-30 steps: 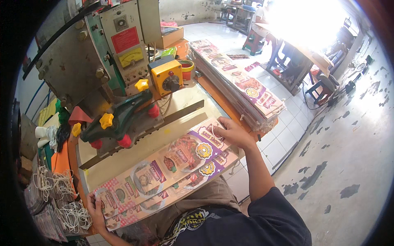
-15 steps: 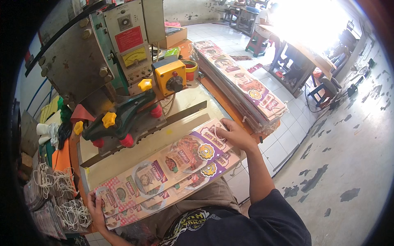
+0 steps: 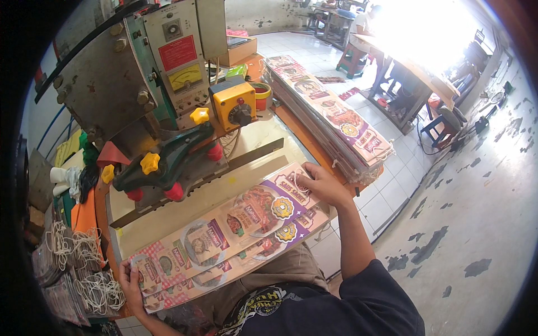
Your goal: The person positions sheets of plastic packaging under a mechanical press, aligns them by hand, and then pushes a stack of the sheets under the machine.
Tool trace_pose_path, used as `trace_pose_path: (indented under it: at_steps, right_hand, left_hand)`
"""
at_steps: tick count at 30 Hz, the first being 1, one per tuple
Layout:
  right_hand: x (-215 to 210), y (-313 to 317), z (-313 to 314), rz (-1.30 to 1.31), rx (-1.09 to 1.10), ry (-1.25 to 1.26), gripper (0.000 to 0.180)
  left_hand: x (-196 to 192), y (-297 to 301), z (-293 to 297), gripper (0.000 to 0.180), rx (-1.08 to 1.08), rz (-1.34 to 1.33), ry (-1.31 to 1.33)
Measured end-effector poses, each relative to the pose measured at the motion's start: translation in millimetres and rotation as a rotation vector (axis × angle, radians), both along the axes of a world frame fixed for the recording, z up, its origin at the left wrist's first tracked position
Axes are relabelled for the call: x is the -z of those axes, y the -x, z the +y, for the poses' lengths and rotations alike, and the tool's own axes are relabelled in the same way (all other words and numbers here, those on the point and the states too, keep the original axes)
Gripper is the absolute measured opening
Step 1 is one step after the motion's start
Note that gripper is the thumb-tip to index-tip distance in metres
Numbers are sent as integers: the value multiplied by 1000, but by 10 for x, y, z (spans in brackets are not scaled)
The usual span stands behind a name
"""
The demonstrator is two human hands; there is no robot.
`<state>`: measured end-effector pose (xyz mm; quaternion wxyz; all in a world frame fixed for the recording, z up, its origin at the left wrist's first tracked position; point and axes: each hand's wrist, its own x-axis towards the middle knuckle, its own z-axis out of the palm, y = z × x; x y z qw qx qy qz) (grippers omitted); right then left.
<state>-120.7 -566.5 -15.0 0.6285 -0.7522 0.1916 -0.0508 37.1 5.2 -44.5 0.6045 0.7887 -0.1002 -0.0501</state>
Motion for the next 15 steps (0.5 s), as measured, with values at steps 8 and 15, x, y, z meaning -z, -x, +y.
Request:
trace_pose_path:
  at_steps: [8, 15]
  right_hand:
    - [10, -11, -16, 19, 2, 12, 38]
    - [-24, 0, 18, 6, 10, 17, 36]
  left_hand:
    - [-21, 20, -21, 30, -14, -2, -13]
    - [2, 10, -20, 30, -12, -9, -1]
